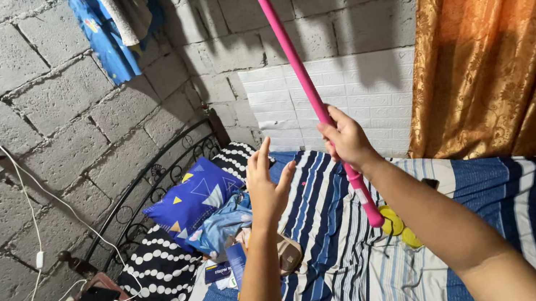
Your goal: The person uses a pink rod to retrieve clothes from a high rack and then sits on the floor to fold garments such as shirts and underwear by hand on a bed.
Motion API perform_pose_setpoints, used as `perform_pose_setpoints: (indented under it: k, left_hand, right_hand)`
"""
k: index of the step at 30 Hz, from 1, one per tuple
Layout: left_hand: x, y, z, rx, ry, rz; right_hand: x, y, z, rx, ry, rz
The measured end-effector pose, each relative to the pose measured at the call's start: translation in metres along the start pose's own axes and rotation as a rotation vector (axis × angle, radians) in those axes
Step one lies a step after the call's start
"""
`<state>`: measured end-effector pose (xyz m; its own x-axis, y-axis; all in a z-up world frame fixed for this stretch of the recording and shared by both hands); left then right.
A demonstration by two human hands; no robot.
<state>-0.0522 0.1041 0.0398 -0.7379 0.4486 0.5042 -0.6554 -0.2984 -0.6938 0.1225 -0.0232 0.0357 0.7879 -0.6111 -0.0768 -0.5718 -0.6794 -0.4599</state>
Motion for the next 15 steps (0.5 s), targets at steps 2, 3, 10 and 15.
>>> perform_pose_setpoints:
  k: [2, 3, 10, 15]
  left_hand:
    - [-0.001, 0.001, -0.003, -0.007, -0.007, -0.003]
    - [-0.003, 0.001, -0.005, -0.005, -0.006, -0.008]
    - [-0.004, 0.006, -0.011, -0.012, 0.015, 0.003]
    - [0.01, 0.019, -0.02, 0.038, 0.02, 0.018]
  right_hand:
    - [-0.002, -0.007, -0.003, -0.006, -0.011, -0.011]
    - [-0.004, -0.012, -0.005, 0.008, -0.006, 0.0]
    - [-0.033, 0.001, 0.003, -0.013, 0.091, 0.132]
    - [-0.03, 0.023, 0.037, 0.018, -0.075, 0.167]
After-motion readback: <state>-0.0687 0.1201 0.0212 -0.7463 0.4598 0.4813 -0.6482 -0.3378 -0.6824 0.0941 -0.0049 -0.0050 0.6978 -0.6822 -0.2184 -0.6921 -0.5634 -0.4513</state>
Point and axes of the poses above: each hand's wrist, its own y-axis away from the middle knuckle, its own x-axis out of the back of the hand, z = x × y, the point moved 5 cm from there along -y, towards the middle knuckle, and after that the axes turned 10 degrees about -z, right-handed, at the moved point
